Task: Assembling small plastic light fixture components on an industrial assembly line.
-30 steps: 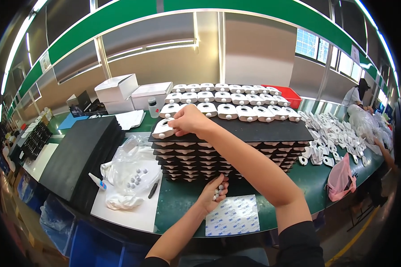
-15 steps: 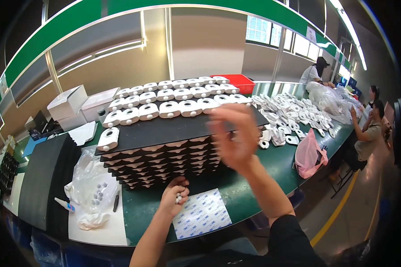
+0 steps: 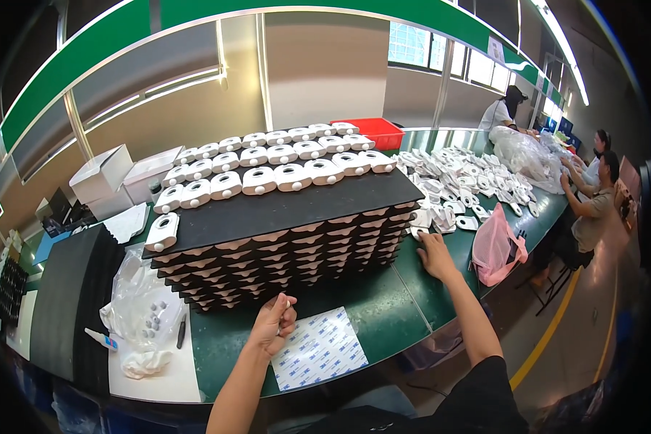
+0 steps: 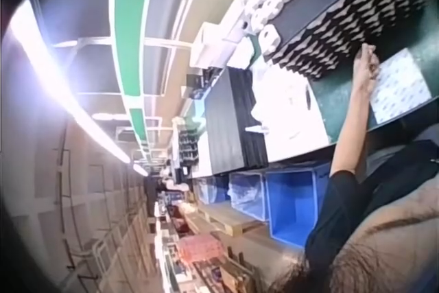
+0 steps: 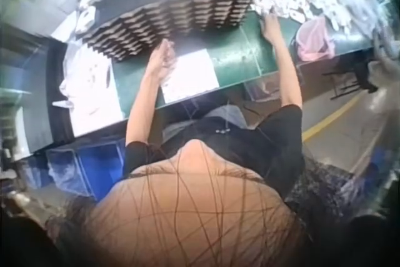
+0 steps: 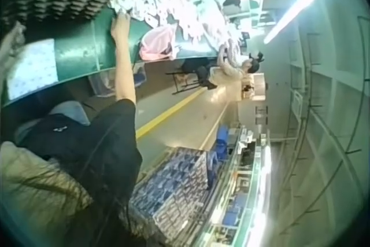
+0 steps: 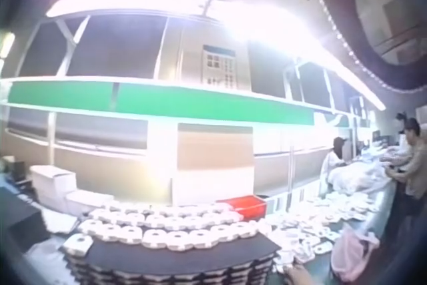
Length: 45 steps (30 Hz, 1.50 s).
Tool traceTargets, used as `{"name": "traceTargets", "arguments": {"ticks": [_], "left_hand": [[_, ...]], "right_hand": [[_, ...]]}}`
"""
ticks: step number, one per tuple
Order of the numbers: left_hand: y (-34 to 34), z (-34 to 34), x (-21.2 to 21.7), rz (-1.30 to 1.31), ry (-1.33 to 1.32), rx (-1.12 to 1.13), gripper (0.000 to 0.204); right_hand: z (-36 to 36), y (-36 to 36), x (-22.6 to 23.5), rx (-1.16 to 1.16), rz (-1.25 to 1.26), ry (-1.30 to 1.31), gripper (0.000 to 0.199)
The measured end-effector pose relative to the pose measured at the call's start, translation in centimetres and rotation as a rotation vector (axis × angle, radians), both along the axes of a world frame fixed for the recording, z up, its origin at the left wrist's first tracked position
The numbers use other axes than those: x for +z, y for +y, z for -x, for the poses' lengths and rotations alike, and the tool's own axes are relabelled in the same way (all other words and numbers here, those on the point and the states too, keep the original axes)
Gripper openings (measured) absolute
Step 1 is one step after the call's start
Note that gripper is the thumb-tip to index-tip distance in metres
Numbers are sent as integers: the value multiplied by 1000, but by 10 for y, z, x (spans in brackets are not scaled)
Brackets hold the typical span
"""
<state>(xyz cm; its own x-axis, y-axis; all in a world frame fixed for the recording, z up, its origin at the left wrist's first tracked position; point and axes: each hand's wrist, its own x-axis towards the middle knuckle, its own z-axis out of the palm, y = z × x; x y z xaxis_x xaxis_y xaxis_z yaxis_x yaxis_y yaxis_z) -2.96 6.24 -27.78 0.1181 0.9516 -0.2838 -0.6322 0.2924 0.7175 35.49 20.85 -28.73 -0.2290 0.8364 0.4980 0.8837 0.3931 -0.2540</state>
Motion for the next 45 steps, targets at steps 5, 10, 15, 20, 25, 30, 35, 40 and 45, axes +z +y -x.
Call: {"name": "traceTargets", "arguments": {"ticks": [5,10,15,20,25,30,35,40,45], "left_hand": [[-1,-3,5,-70,-19,-45,24],[-3,-8,10,-75,-47,-30,22],[-2,-8,7,-91,-22,-22,23],[-2,-3,2,-131,15,-70,22],[-2,-5,6,-118,33,-64,27],[-2,-8,8,-118,36,-70,27],[-4,-6,5,-81,-57,-36,14],[0,-4,1,-108,-6,-22,11],[-3,-5,10,-129,47,13,19]], "right_hand": [[14,-40,30,45,197,-73,39],[19,-63,43,268,517,8,33],[13,-60,41,361,197,-295,36],[4,-39,33,420,99,-299,28],[-2,-33,37,164,-123,200,18],[6,-54,40,-24,-50,403,13],[47,-99,40,74,-66,121,12],[57,-112,49,84,-8,13,13],[79,-117,49,235,159,246,20]]}}
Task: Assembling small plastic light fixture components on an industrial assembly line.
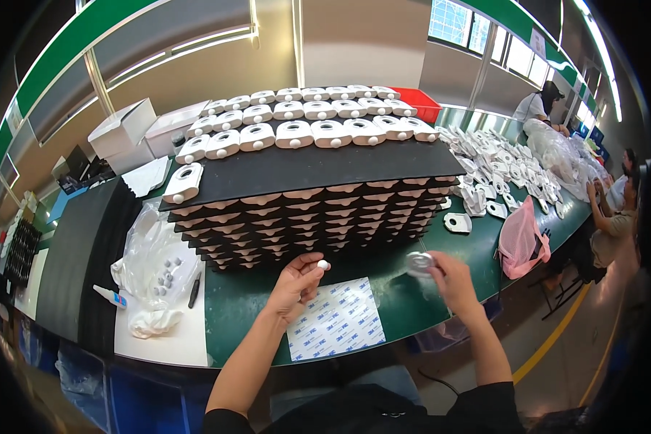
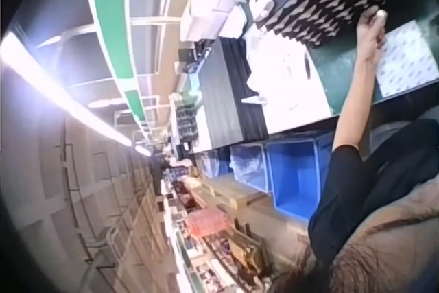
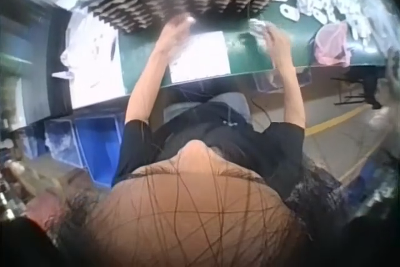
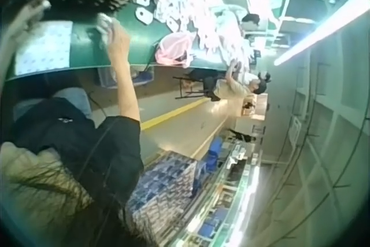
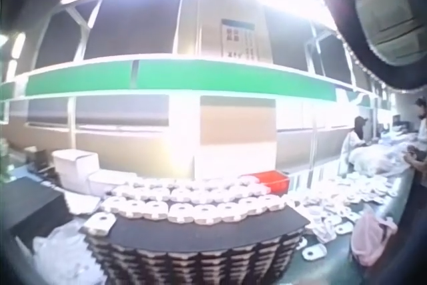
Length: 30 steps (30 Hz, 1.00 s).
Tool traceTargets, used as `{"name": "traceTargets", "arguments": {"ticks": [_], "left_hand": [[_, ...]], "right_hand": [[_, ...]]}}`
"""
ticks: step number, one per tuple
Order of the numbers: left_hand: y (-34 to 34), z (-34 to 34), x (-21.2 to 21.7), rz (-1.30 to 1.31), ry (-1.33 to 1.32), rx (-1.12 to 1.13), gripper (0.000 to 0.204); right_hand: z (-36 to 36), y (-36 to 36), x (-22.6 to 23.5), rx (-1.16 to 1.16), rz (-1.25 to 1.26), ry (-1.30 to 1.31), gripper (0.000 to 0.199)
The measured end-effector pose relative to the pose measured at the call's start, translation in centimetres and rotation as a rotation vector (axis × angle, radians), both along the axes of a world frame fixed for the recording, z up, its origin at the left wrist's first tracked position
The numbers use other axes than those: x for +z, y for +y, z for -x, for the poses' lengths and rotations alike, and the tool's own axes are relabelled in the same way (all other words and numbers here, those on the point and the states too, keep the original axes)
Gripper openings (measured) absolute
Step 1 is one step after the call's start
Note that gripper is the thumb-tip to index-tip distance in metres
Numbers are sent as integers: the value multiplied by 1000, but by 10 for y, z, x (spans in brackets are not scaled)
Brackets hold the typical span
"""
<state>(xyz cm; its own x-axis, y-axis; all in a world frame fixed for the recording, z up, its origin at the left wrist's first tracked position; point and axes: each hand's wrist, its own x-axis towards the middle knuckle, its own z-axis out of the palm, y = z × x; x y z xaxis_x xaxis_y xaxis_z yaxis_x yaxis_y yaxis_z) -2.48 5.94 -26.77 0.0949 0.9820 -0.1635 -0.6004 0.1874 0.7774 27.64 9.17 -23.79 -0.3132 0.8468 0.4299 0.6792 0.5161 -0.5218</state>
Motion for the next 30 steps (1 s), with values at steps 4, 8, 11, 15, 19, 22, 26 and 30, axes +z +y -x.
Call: {"name": "traceTargets", "arguments": {"ticks": [4,8,11,15,19,22,26,30], "left_hand": [[2,1,-3,-3,-4,-29,27],[3,1,-4,44,-44,-23,23],[3,2,-6,64,-70,-5,20],[4,4,-13,34,-69,-8,19],[4,4,-9,6,-62,-19,18],[4,3,-6,16,-76,-9,18],[4,3,-7,3,-81,-10,20],[3,3,-7,18,-77,-19,22]], "right_hand": [[46,-18,-20,227,424,458,17],[85,-31,-39,369,694,650,16],[98,-28,-52,382,696,655,16],[106,-29,-54,405,608,539,16],[109,-32,-50,385,521,426,18],[109,-29,-54,358,396,382,17],[109,-30,-53,370,444,440,14],[108,-31,-52,345,377,435,15]]}}
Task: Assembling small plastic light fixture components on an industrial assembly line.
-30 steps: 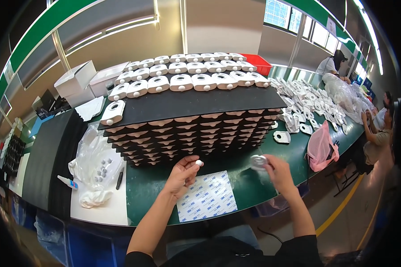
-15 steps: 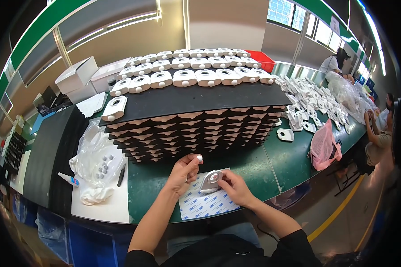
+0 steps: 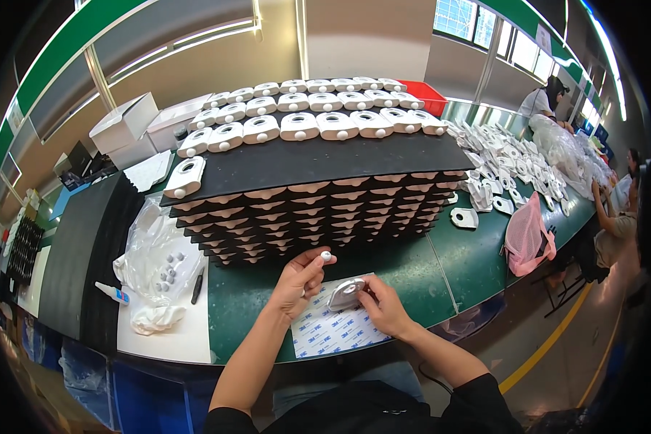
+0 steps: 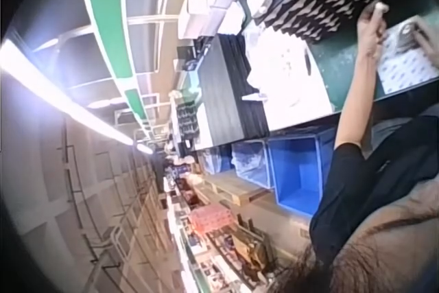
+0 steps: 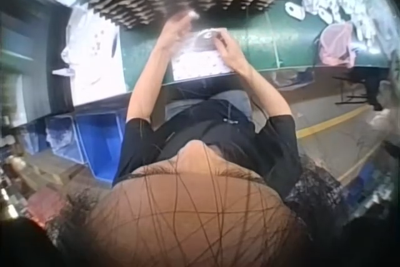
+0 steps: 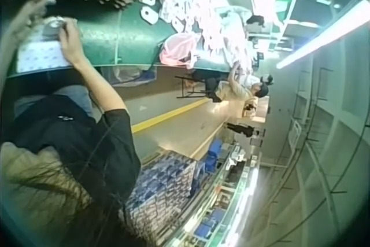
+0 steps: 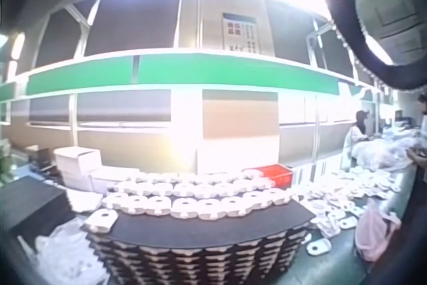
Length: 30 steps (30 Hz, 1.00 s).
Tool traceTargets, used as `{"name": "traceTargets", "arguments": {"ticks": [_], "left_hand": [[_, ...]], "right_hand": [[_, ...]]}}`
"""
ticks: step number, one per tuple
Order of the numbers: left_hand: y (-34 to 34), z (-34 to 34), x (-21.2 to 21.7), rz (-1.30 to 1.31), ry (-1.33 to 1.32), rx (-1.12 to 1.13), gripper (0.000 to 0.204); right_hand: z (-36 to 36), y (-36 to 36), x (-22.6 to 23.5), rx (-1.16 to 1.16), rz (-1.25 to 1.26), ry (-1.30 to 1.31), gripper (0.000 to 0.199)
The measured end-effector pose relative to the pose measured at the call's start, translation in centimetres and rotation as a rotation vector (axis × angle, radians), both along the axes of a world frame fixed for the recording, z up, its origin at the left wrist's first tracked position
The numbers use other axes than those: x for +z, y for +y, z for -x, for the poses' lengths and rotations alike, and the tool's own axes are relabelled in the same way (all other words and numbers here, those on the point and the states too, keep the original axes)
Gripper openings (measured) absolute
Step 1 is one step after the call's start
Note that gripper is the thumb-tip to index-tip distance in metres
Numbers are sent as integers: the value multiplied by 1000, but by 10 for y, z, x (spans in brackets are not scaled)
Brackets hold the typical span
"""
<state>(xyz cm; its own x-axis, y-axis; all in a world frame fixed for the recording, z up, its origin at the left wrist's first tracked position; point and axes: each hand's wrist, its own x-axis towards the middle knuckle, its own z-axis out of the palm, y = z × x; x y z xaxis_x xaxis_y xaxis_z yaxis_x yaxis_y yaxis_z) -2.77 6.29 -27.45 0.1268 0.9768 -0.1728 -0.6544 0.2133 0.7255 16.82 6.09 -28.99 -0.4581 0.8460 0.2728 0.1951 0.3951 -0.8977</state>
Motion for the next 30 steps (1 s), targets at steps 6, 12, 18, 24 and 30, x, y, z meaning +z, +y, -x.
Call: {"name": "traceTargets", "arguments": {"ticks": [6,12,18,24,30], "left_hand": [[0,-1,2,29,-21,6,21],[0,0,0,-19,8,-19,22],[-4,-2,5,-49,60,-66,29],[-5,-3,4,-37,165,-133,23],[-6,-5,10,-57,185,-161,20]], "right_hand": [[4,-6,5,79,-270,-127,20],[-6,4,-9,153,431,289,15],[-16,9,-2,245,850,805,12],[-24,14,0,313,732,855,12],[-35,14,16,109,-161,276,20]]}}
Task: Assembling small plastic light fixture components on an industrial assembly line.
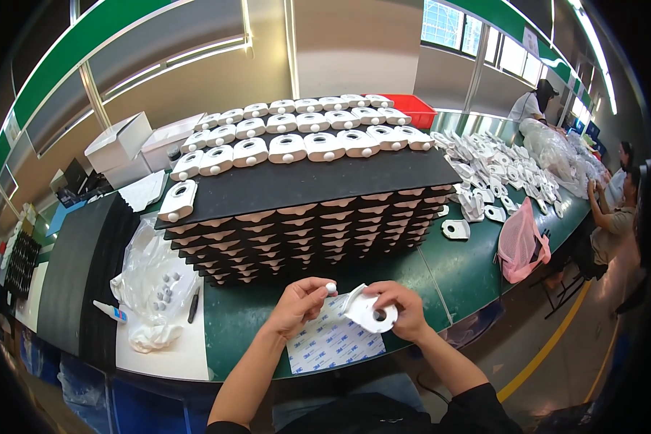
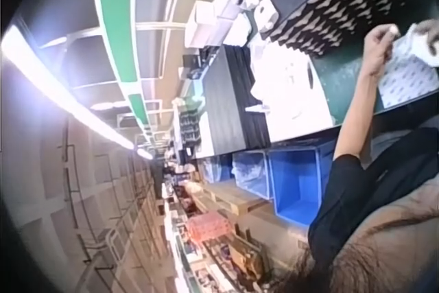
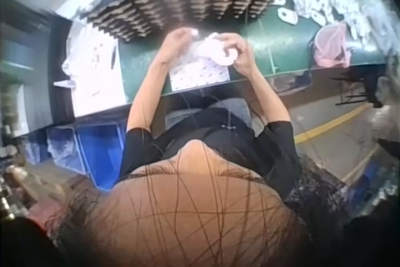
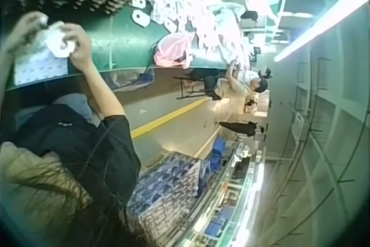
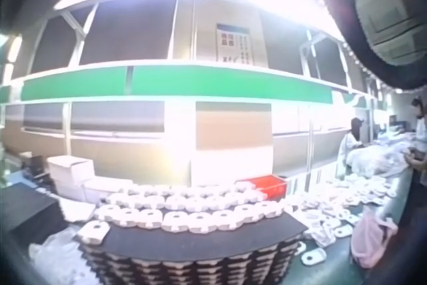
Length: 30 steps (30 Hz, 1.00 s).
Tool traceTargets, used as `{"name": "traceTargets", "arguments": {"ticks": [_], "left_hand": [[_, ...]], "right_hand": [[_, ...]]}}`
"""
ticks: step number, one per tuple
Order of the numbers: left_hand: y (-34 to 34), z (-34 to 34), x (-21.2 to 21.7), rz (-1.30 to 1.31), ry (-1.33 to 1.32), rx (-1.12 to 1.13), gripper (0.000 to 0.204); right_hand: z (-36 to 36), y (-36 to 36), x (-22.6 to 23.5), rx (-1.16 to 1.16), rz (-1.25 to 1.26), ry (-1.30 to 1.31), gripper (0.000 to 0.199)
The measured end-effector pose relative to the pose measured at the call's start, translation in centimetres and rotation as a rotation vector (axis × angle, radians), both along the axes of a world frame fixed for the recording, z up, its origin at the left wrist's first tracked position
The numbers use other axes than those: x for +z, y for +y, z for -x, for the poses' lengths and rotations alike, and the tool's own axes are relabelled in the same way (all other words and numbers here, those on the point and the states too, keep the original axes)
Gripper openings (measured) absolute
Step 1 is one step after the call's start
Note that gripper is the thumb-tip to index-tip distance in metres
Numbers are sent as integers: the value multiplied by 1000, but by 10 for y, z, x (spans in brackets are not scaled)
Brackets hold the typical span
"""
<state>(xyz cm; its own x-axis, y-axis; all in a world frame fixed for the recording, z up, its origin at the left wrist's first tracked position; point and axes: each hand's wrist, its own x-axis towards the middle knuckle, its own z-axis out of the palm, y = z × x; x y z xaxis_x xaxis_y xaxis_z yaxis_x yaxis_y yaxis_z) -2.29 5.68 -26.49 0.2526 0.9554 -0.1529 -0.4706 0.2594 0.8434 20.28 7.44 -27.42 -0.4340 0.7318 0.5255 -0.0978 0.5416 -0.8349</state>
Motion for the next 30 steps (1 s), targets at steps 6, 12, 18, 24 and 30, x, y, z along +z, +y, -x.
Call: {"name": "traceTargets", "arguments": {"ticks": [6,12,18,24,30], "left_hand": [[-1,-1,-1,-34,20,25,24],[1,-2,-2,-38,62,8,26],[1,-4,-2,-98,149,66,24],[1,-3,-7,-143,231,61,24],[-1,-4,-7,-212,279,86,27]], "right_hand": [[-4,2,15,-60,-650,-284,25],[7,-4,5,-61,-118,83,18],[25,0,-8,54,664,378,19],[32,-2,-8,75,788,424,21],[28,1,-15,69,719,344,17]]}}
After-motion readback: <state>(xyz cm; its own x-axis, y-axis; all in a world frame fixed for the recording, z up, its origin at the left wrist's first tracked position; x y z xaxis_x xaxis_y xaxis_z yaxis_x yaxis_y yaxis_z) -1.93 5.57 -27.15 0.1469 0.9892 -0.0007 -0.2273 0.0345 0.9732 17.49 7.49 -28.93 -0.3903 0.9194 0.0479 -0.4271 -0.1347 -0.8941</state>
